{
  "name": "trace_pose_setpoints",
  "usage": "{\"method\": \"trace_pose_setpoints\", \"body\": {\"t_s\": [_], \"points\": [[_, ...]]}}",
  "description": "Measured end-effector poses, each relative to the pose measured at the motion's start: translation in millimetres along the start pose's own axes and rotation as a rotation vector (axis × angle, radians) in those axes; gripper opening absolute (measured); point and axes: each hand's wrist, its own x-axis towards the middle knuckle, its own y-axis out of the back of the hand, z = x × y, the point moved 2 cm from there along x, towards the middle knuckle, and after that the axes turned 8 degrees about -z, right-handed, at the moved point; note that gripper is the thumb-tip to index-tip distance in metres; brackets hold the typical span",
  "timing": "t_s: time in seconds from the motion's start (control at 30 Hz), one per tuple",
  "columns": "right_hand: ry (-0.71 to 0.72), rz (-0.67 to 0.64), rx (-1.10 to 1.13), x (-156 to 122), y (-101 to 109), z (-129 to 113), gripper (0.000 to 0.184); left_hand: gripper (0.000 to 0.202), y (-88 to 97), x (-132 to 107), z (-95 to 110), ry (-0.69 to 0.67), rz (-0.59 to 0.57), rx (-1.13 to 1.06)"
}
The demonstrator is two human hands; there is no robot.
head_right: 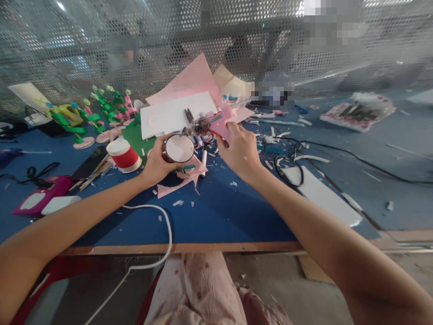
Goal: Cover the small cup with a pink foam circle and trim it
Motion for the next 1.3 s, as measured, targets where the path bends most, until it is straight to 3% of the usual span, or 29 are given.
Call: {"method": "trace_pose_setpoints", "body": {"t_s": [0.7,1.3], "points": [[-0.061,-0.027,-0.07,0.0,6.2,-0.9,0.019,0.085,0.4,2.4,-17.3,-0.07,0.183,-0.103],[-0.055,0.026,-0.039,-0.1,-1.5,3.0,0.019,0.085,-2.0,-0.5,-6.3,-0.075,0.043,-0.029]]}}
